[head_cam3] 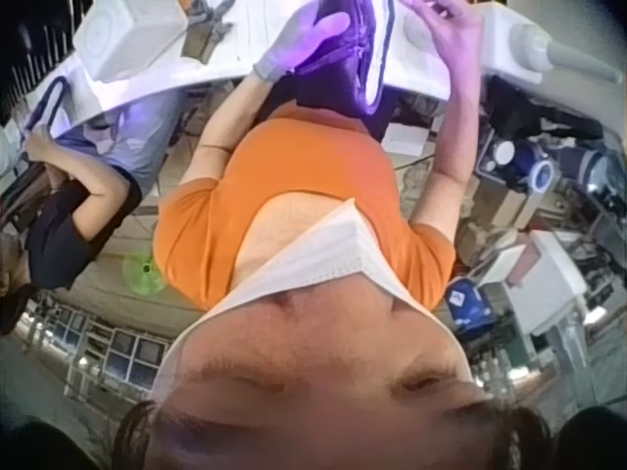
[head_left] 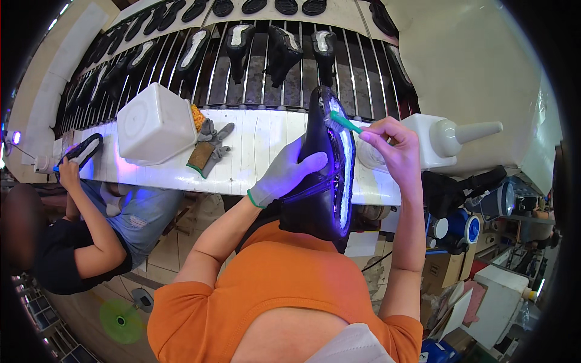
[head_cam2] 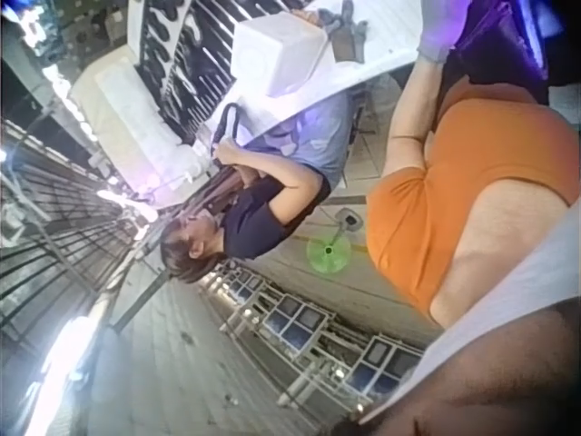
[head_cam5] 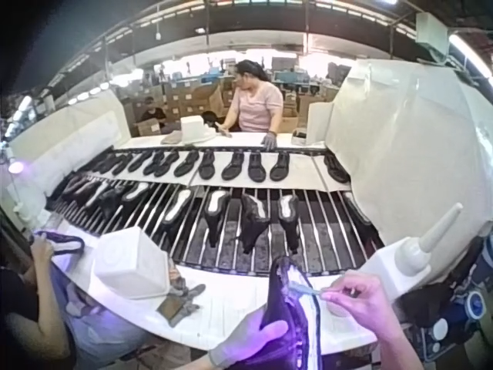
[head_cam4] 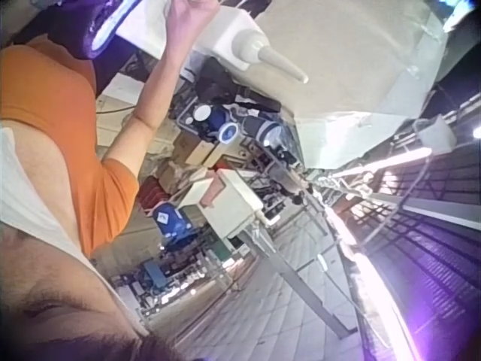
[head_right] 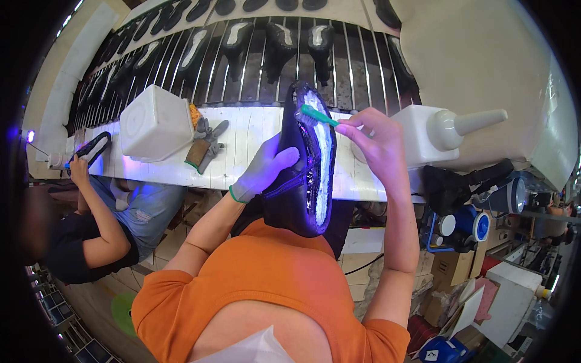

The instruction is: The worker is applying adhesive and finishing shoe components in a manufacturing setting.

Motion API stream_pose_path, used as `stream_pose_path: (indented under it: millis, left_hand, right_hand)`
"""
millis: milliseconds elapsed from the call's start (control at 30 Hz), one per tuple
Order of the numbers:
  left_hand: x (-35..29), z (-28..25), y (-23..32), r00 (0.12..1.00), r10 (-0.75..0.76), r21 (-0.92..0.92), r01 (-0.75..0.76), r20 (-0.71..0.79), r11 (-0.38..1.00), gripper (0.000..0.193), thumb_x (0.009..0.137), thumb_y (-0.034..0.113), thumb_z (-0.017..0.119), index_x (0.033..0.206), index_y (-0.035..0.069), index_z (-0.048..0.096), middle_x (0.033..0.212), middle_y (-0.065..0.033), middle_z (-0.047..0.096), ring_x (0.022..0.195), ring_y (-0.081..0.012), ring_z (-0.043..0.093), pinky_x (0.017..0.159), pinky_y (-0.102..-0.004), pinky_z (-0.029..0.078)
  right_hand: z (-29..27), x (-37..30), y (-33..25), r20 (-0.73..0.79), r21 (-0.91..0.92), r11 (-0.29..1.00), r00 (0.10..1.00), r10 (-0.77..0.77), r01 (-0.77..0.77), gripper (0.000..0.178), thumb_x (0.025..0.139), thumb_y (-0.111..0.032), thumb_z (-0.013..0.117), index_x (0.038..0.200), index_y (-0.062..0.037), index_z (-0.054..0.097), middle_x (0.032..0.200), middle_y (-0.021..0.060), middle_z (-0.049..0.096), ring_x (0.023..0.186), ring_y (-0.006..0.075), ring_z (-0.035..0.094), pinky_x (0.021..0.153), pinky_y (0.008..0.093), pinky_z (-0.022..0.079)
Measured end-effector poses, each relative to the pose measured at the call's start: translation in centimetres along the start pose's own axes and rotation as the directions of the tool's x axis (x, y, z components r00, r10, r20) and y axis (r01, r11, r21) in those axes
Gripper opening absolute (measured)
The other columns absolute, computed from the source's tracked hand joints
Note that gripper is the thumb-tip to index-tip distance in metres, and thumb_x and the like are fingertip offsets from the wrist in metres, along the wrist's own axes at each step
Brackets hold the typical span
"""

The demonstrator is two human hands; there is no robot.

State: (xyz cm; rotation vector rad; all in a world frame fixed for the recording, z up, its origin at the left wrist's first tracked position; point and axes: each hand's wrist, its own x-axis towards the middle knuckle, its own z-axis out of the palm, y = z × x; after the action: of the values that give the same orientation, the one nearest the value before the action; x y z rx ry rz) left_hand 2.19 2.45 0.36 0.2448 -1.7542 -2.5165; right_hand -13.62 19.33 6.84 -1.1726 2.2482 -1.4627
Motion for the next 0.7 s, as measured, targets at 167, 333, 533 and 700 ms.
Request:
stream_pose_path:
  millis: [167,333,533,700]
  left_hand:
    - [-0.3,0.3,-0.3,0.999,0.005,0.111,-0.001,-0.037,0.994,0.054,0.085,0.031,0.069,0.127,0.002,0.051,0.107,-0.0062,0.064,0.096,-0.0128,0.061,0.089,-0.0291,0.046]
    - [-0.4,0.1,-0.4,1.000,0.005,0.167,-0.002,-0.019,0.986,0.054,0.084,0.031,0.069,0.127,0.002,0.052,0.108,-0.0068,0.065,0.098,-0.0132,0.061,0.090,-0.0295,0.046]
    - [-0.5,-0.2,0.4,0.998,-0.039,0.037,0.037,0.055,0.999,0.046,0.088,0.031,0.066,0.119,0.000,0.053,0.099,-0.0055,0.063,0.090,-0.0114,0.059,0.085,-0.0277,0.047]
    - [-0.4,-0.1,0.4,0.997,-0.061,-0.038,0.063,0.052,0.997,0.044,0.089,0.032,0.065,0.117,0.000,0.054,0.095,-0.0031,0.062,0.086,-0.0105,0.057,0.082,-0.0265,0.046]
  right_hand:
    - [0.1,1.8,0.6,-0.017,-0.023,1.000,1.000,0.017,-0.017,0.009,0.081,-0.006,0.073,0.083,0.0015,0.069,0.070,-0.0019,0.059,0.063,0.0025,0.045,0.057,0.0194,0.034]
    - [-0.3,3.5,0.3,-0.038,0.074,0.993,0.995,0.096,-0.093,0.012,0.080,-0.011,0.074,0.084,0.0005,0.071,0.072,0.0024,0.066,0.068,0.0049,0.054,0.062,0.0226,0.042]
    - [-2.0,3.0,0.0,0.203,0.106,0.993,0.978,0.038,-0.061,0.010,0.076,-0.006,0.075,0.081,0.0006,0.070,0.075,0.0020,0.064,0.069,0.0056,0.052,0.063,0.0229,0.041]
    - [-3.0,2.7,-0.8,0.330,-0.009,1.000,0.944,-0.012,0.016,0.010,0.073,-0.006,0.077,0.079,-0.0011,0.070,0.075,0.0021,0.063,0.070,0.0082,0.051,0.064,0.0242,0.040]
